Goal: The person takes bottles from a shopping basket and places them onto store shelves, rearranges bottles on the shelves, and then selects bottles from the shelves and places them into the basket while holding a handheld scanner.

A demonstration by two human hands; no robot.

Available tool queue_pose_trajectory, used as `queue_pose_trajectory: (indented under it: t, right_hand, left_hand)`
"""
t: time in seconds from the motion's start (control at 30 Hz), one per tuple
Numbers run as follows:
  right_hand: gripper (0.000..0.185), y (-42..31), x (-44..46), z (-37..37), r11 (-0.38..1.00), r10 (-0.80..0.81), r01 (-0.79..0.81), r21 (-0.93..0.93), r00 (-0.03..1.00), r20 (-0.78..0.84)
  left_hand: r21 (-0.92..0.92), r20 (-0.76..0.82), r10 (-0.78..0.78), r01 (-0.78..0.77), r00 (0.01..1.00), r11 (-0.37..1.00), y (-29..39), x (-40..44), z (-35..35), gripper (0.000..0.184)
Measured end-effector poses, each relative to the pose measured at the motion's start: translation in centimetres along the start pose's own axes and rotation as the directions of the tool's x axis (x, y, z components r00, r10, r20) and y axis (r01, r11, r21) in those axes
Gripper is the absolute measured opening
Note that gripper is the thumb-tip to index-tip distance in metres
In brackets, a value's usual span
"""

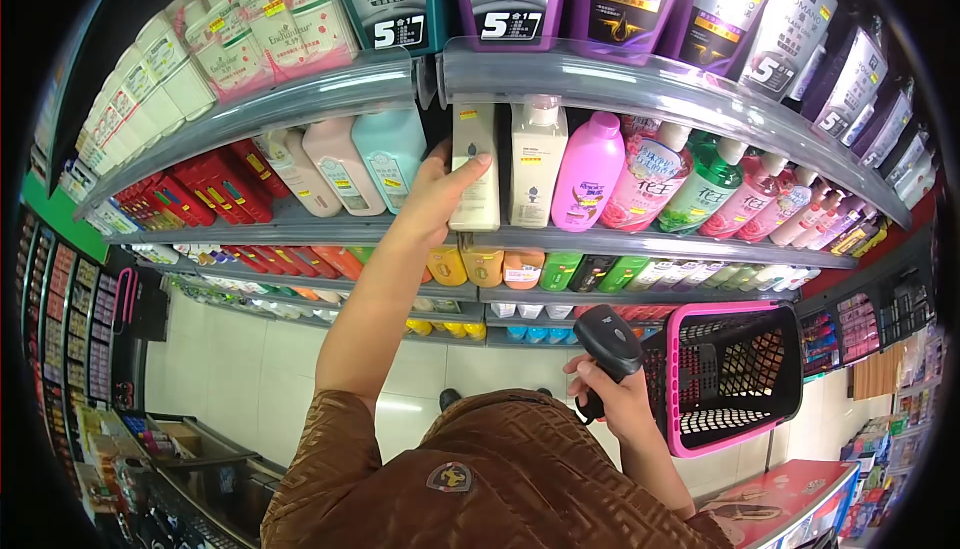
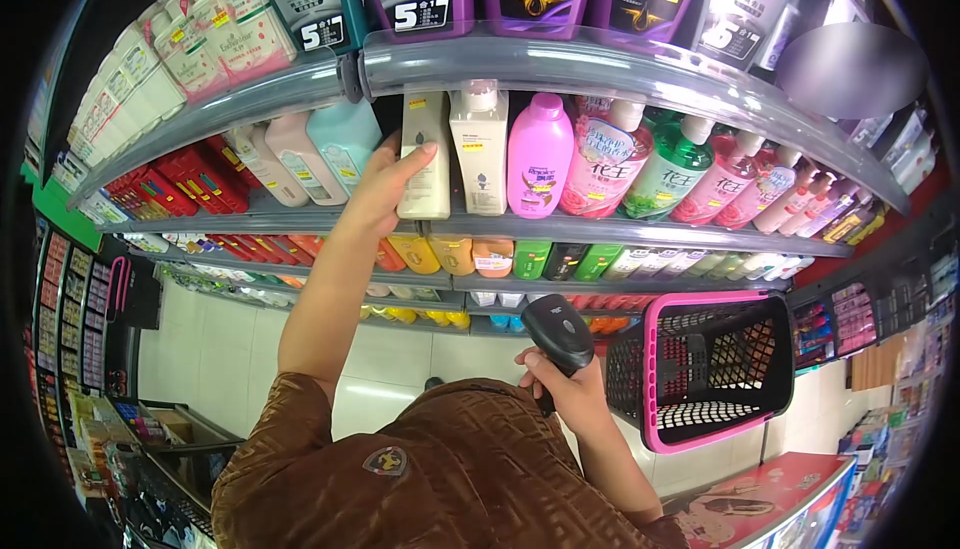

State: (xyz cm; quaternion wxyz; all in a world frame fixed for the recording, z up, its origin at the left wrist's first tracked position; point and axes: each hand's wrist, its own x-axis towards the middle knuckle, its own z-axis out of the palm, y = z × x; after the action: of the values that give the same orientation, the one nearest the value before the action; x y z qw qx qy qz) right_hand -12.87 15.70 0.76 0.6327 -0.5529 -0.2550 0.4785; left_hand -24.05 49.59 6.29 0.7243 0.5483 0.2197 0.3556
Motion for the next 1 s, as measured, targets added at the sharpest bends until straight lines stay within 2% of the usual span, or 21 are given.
queue_pose_trajectory:
  t: [0.03, 0.13, 0.23, 0.27, 0.3, 0.33, 0.37, 0.43, 0.47, 0.53, 0.57, 0.67, 0.7, 0.73, 0.8, 0.83, 0.87, 0.9, 0.93, 0.97, 1.0]
  right_hand:
    - [0.023, 0.0, 0.0, 0.1, 1.0, 0.002, -0.002, 0.007, 1.0, -0.001]
    - [0.025, 0.2, 0.2, 0.2, 1.0, -0.019, 0.018, 0.009, 1.0, 0.023]
    - [0.03, -0.1, 0.4, 0.5, 0.997, -0.064, 0.064, -0.042, 0.998, 0.017]
    - [0.03, -0.1, 0.6, 0.7, 0.997, -0.067, 0.067, -0.038, 0.998, 0.013]
    - [0.037, 0.0, 0.9, 1.0, 0.983, -0.144, 0.144, -0.112, 0.99, 0.007]
    - [0.044, -0.1, 1.2, 1.2, 0.958, -0.221, 0.218, -0.187, 0.975, 0.006]
    - [0.044, -0.4, 1.3, 1.3, 0.958, -0.222, 0.218, -0.186, 0.975, 0.0]
    - [0.057, -1.3, 1.2, 1.5, 0.932, -0.08, 0.102, -0.347, 0.994, 0.079]
    - [0.057, -1.3, 1.3, 1.7, 0.932, -0.078, 0.101, -0.349, 0.994, 0.078]
    - [0.068, -1.4, 1.3, 2.2, 0.867, -0.26, 0.29, -0.404, 0.957, 0.13]
    - [0.068, -1.6, 1.3, 2.0, 0.864, -0.259, 0.292, -0.411, 0.956, 0.135]
    - [0.079, -1.9, 0.9, 1.1, 0.965, -0.22, 0.227, -0.128, 0.973, 0.07]
    - [0.08, -1.1, 1.1, 0.2, 0.926, -0.354, 0.363, -0.103, 0.93, 0.097]
    - [0.08, -0.7, 0.8, -0.7, 0.926, -0.355, 0.364, -0.104, 0.93, 0.097]
    - [0.081, -0.3, 0.2, -2.2, 0.929, -0.338, 0.343, -0.138, 0.939, 0.056]
    - [0.082, 0.2, -0.6, -3.1, 0.94, -0.332, 0.334, -0.071, 0.943, 0.032]
    - [0.082, 0.8, -1.2, -4.5, 0.951, -0.276, 0.282, -0.126, 0.959, 0.063]
    - [0.08, 0.9, -2.0, -5.5, 0.966, -0.243, 0.245, -0.08, 0.969, 0.034]
    - [0.079, 0.9, -2.8, -6.3, 0.978, -0.206, 0.207, -0.033, 0.978, 0.007]
    - [0.079, 0.9, -3.6, -7.3, 0.978, -0.207, 0.207, -0.029, 0.978, 0.011]
    - [0.077, 1.0, -4.2, -8.4, 0.996, -0.09, 0.089, -0.031, 0.995, -0.045]
  left_hand:
    - [0.025, -0.054, -0.064, 0.065, 0.997, 0.998, 0.6, -0.5, 0.4, 0.073]
    - [-0.008, -0.06, -0.138, 0.138, 0.989, 0.99, 1.3, -2.8, 0.7, 0.072]
    - [-0.114, -0.072, -0.1, 0.092, 0.992, 0.989, 0.5, -7.7, 1.5, 0.07]
    - [-0.089, -0.101, -0.073, 0.064, 0.992, 0.994, -0.5, -9.5, 1.7, 0.07]
    - [-0.065, -0.127, -0.045, 0.037, 0.991, 0.997, -1.8, -11.2, 1.9, 0.069]
    - [-0.074, -0.086, 0.009, -0.016, 0.996, 0.997, -3.5, -13.0, 1.9, 0.074]
    - [-0.087, -0.048, 0.061, -0.065, 0.997, 0.994, -4.8, -14.6, 2.0, 0.079]
    - [-0.107, 0.001, 0.044, -0.044, 0.999, 0.993, -6.1, -17.3, 3.5, 0.087]
    - [-0.125, 0.048, 0.034, -0.028, 0.998, 0.992, -6.5, -17.7, 4.3, 0.094]
    - [-0.111, 0.096, 0.003, 0.008, 0.995, 0.994, -6.5, -17.8, 5.8, 0.098]
    - [-0.09, 0.144, -0.023, 0.037, 0.989, 0.995, -6.4, -17.8, 6.5, 0.103]
    - [-0.169, 0.231, 0.024, 0.016, 0.973, 0.985, -5.8, -17.3, 8.9, 0.103]
    - [-0.18, 0.274, 0.038, 0.013, 0.961, 0.984, -5.5, -17.3, 9.9, 0.103]
    - [-0.18, 0.274, 0.038, 0.012, 0.961, 0.984, -5.2, -17.0, 10.5, 0.103]
    - [0.015, 0.406, 0.118, -0.136, 0.906, 0.991, -4.6, -16.1, 11.6, 0.103]
    - [0.035, 0.517, 0.146, -0.191, 0.844, 0.981, -3.4, -14.9, 11.6, 0.088]
    - [0.039, 0.518, 0.145, -0.193, 0.843, 0.98, -2.4, -13.4, 11.3, 0.088]
    - [0.222, 0.463, 0.272, -0.407, 0.843, 0.886, -1.4, -11.9, 10.9, 0.078]
    - [0.404, 0.43, 0.401, -0.57, 0.809, 0.716, -0.6, -10.5, 11.0, 0.07]
    - [0.48, 0.318, 0.421, -0.527, 0.849, 0.701, 0.3, -9.2, 11.7, 0.07]
    - [0.548, 0.202, 0.444, -0.477, 0.873, 0.688, 1.2, -8.0, 12.5, 0.07]
